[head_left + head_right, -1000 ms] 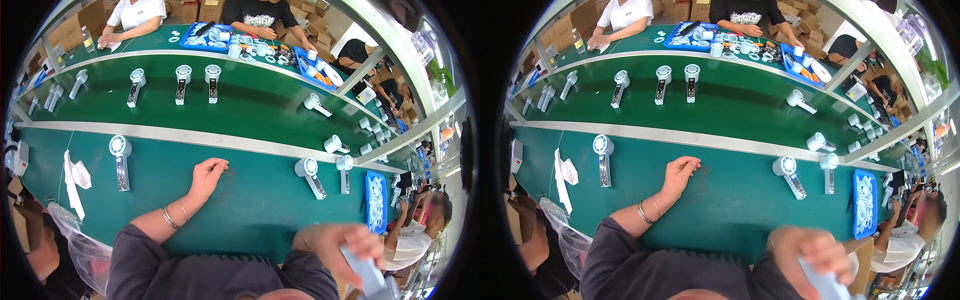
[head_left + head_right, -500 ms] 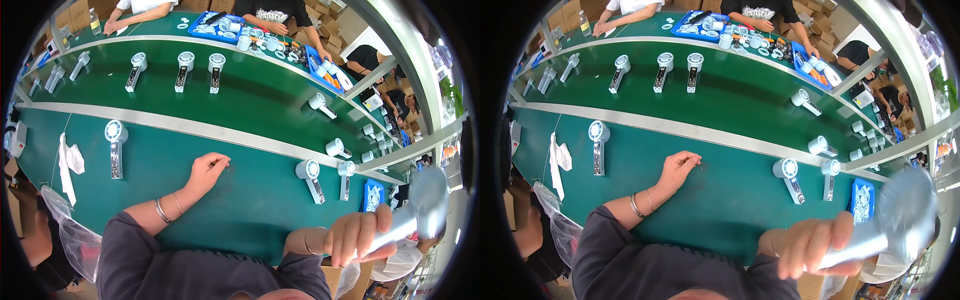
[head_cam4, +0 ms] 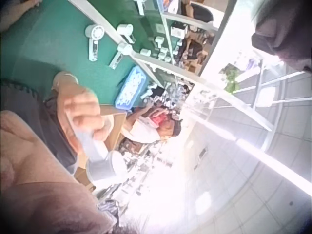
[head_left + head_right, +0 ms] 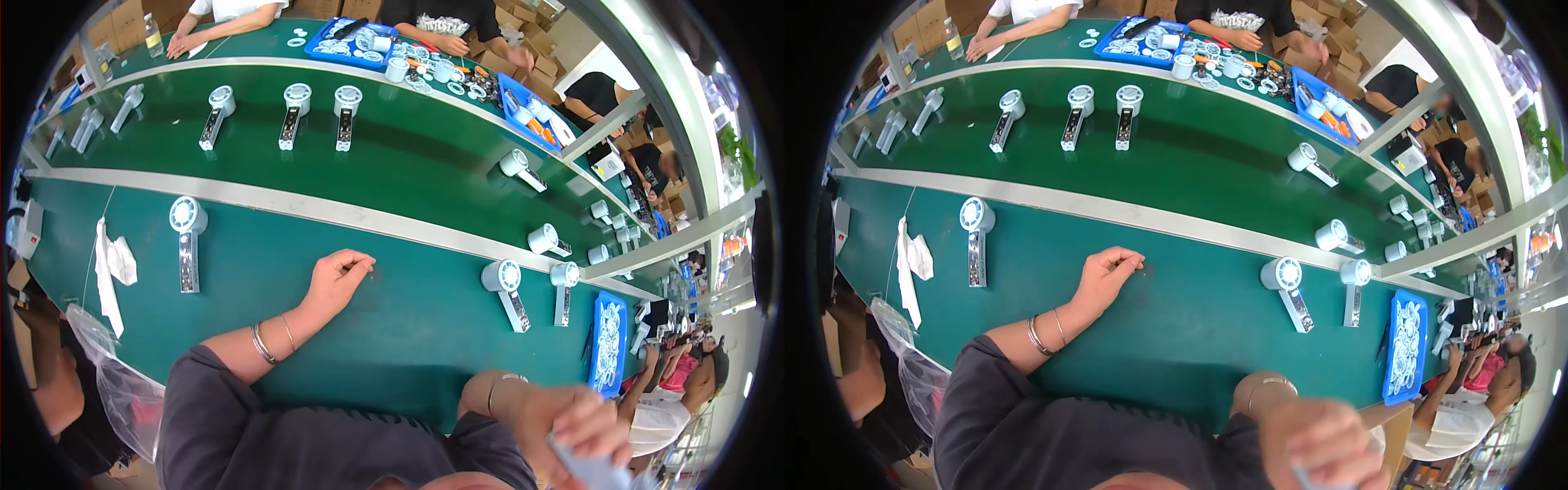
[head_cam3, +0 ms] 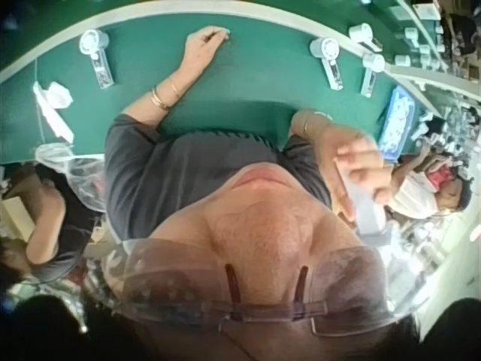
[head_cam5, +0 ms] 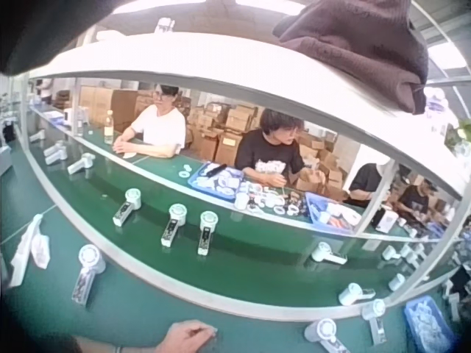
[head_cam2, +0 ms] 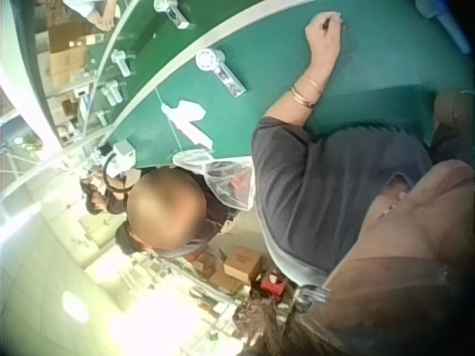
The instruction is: The person assembles handheld fans by picking up fan bodies and attaching circular fan heads. They repeatedly test the fans by turning them on and off, then place the assembled units on the green workbench. The person also handles translucent plastic covers, placing them over the fan heads before setting them down.
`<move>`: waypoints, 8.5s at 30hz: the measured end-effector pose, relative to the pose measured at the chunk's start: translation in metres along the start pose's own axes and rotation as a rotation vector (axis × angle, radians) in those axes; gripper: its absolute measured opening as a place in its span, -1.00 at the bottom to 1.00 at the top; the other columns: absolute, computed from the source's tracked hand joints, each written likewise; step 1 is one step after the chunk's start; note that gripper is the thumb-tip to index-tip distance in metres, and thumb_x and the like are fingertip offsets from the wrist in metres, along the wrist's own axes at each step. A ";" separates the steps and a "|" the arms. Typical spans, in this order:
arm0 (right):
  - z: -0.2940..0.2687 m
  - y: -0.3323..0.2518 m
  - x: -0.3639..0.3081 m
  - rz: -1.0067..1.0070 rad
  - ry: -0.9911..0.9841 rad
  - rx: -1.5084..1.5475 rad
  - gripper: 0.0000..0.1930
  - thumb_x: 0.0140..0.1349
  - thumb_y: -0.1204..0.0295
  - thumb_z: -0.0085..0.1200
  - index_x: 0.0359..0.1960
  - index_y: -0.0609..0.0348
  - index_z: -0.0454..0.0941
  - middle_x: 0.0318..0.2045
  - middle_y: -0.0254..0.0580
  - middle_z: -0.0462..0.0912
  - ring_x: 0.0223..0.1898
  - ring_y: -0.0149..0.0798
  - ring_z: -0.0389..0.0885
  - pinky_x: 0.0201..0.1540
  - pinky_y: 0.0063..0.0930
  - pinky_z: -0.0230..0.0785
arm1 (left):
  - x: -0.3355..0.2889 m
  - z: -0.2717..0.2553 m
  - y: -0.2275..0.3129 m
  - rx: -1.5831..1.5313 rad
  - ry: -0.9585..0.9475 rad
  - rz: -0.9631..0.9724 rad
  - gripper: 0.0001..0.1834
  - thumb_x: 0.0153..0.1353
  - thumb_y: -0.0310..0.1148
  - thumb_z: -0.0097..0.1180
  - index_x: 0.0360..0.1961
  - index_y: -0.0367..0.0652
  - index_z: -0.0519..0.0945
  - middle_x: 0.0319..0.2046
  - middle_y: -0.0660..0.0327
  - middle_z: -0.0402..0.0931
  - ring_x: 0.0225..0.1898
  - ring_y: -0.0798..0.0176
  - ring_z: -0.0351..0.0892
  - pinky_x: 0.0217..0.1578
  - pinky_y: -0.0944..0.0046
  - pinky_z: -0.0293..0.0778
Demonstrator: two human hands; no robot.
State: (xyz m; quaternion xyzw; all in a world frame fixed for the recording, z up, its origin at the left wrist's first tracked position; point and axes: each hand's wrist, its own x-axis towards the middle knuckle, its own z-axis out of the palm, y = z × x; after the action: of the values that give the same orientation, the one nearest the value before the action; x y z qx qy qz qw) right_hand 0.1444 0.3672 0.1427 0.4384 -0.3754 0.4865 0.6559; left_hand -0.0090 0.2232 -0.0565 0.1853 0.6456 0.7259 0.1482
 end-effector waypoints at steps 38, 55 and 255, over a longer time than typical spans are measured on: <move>0.020 0.051 -0.010 0.781 0.071 -0.311 -0.48 0.21 0.11 0.00 -0.04 0.34 0.24 -0.57 -0.25 0.35 -0.68 -0.42 0.31 -0.71 -0.61 0.15 | 0.000 -0.004 0.012 0.063 -0.038 -0.002 -0.84 0.19 -0.44 0.05 -0.32 -0.30 0.61 -0.43 0.25 0.57 -0.39 0.49 0.47 -0.37 0.49 0.36; 0.047 0.072 -0.022 0.971 0.177 -0.639 -0.80 0.06 0.48 0.05 -0.29 0.24 0.34 -0.57 -0.25 0.45 -0.64 -0.39 0.38 -0.57 -0.62 0.25 | 0.002 -0.005 0.007 0.072 -0.046 -0.002 -0.85 0.19 -0.46 0.05 -0.33 -0.33 0.60 -0.42 0.22 0.57 -0.38 0.45 0.49 -0.34 0.46 0.40; -0.226 -0.029 -0.056 1.505 -1.124 -1.541 -0.51 -0.11 0.26 0.26 -0.12 0.22 0.45 -0.26 -0.02 0.53 -0.17 -0.01 0.52 -0.11 -0.24 0.41 | -0.052 -0.210 0.026 0.992 0.458 -0.054 -0.63 0.06 -0.27 0.23 -0.26 -0.41 0.54 -0.47 0.12 0.46 -0.47 0.24 0.43 -0.40 0.21 0.35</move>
State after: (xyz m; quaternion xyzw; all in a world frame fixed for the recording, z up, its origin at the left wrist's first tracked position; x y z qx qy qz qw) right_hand 0.1735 0.5583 0.0095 -0.2440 -0.9590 0.1372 0.0440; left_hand -0.0592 0.0108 -0.0551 0.0533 0.9307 0.3522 -0.0828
